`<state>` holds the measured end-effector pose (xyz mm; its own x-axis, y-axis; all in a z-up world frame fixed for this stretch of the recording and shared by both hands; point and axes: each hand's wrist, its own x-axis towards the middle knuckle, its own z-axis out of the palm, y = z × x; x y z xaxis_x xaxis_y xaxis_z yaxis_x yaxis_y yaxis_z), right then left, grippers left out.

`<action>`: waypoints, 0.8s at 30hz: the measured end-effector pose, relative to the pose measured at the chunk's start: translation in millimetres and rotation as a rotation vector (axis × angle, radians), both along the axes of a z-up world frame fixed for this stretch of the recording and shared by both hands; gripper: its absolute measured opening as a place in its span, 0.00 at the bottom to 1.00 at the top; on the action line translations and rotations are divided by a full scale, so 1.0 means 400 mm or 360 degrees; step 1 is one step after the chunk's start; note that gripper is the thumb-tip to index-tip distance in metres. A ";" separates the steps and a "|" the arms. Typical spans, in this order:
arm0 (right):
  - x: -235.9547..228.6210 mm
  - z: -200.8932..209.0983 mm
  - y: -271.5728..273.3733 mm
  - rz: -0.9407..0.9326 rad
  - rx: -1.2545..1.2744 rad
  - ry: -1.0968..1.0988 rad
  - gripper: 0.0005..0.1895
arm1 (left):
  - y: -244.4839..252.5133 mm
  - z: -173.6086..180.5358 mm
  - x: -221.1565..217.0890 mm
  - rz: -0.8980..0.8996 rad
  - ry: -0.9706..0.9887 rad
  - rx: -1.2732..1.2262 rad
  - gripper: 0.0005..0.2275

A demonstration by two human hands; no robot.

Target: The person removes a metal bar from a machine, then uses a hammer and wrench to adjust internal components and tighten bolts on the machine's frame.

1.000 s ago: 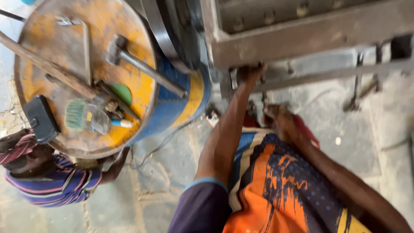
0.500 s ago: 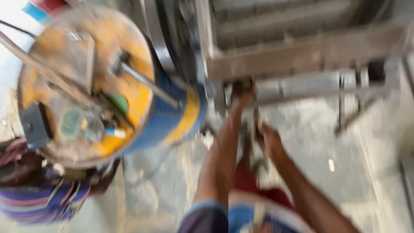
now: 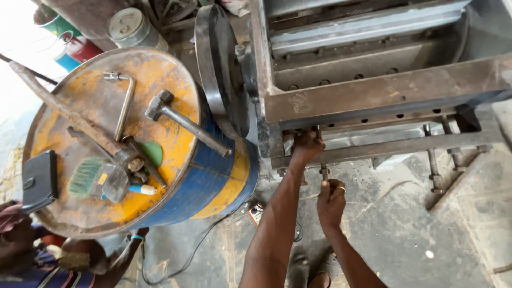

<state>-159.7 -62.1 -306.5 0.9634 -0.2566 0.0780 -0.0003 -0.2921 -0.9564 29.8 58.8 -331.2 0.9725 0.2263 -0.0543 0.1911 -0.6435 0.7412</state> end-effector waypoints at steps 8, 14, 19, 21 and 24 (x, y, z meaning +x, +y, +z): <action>0.037 -0.029 0.020 0.0104 0.0561 0.0125 0.23 | 0.004 0.026 0.029 0.0074 -0.0053 -0.0046 0.29; 0.020 0.015 0.028 0.0119 0.0668 0.0158 0.21 | 0.009 0.021 0.017 -0.0090 -0.0187 0.0008 0.18; 0.034 0.026 0.045 -0.0086 0.0292 0.0117 0.29 | 0.016 0.019 0.013 -0.0303 -0.0274 -0.0072 0.14; 0.049 0.035 0.033 0.0047 0.1055 0.0658 0.32 | 0.004 0.053 -0.009 0.0029 -0.0222 0.0058 0.17; 0.049 0.053 -0.005 0.0426 0.1936 0.0810 0.34 | -0.016 0.122 -0.054 0.0222 -0.0111 0.0109 0.22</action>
<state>-140.0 -64.1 -285.3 0.8480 0.2927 -0.4419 -0.5074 0.6892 -0.5173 8.2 52.5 -282.3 0.9322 0.3604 0.0326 0.2318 -0.6639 0.7110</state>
